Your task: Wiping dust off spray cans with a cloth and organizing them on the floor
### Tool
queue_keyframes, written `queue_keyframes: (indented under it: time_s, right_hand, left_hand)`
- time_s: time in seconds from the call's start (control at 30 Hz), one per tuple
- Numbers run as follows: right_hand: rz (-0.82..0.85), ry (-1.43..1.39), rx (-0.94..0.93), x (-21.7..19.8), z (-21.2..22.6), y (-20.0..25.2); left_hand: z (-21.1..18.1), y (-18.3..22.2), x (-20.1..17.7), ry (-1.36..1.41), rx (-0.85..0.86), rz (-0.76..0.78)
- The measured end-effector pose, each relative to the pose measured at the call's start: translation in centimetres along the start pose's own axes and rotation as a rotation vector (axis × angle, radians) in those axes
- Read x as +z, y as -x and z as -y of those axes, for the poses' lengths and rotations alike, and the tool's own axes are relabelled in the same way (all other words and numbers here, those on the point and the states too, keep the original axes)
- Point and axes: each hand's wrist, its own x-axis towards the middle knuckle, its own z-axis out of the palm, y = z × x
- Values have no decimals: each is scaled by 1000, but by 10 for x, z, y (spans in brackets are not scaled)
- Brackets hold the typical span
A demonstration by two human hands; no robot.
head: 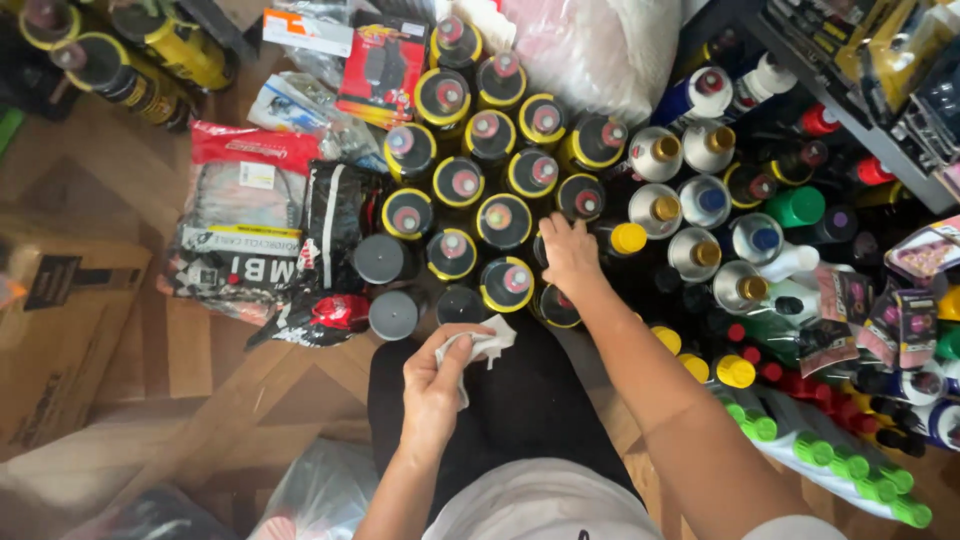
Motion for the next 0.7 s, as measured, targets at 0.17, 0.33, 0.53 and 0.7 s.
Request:
queue_keyframes:
  time_s: [0.17, 0.33, 0.53, 0.7]
  right_hand:
    - [174, -105, 66, 5, -15, -9]
    - [65, -120, 69, -82, -12, 24]
    - [-330, -276, -58, -203, -15, 108]
    - [-360, -288, 5, -217, -2, 148]
  left_hand:
    - [3, -1, 7, -38, 130, -23]
    - [-2, 6, 5, -33, 131, -34]
    - [-5, 16, 25, -44, 210, -21]
    - [-1, 28, 57, -25, 307, 6]
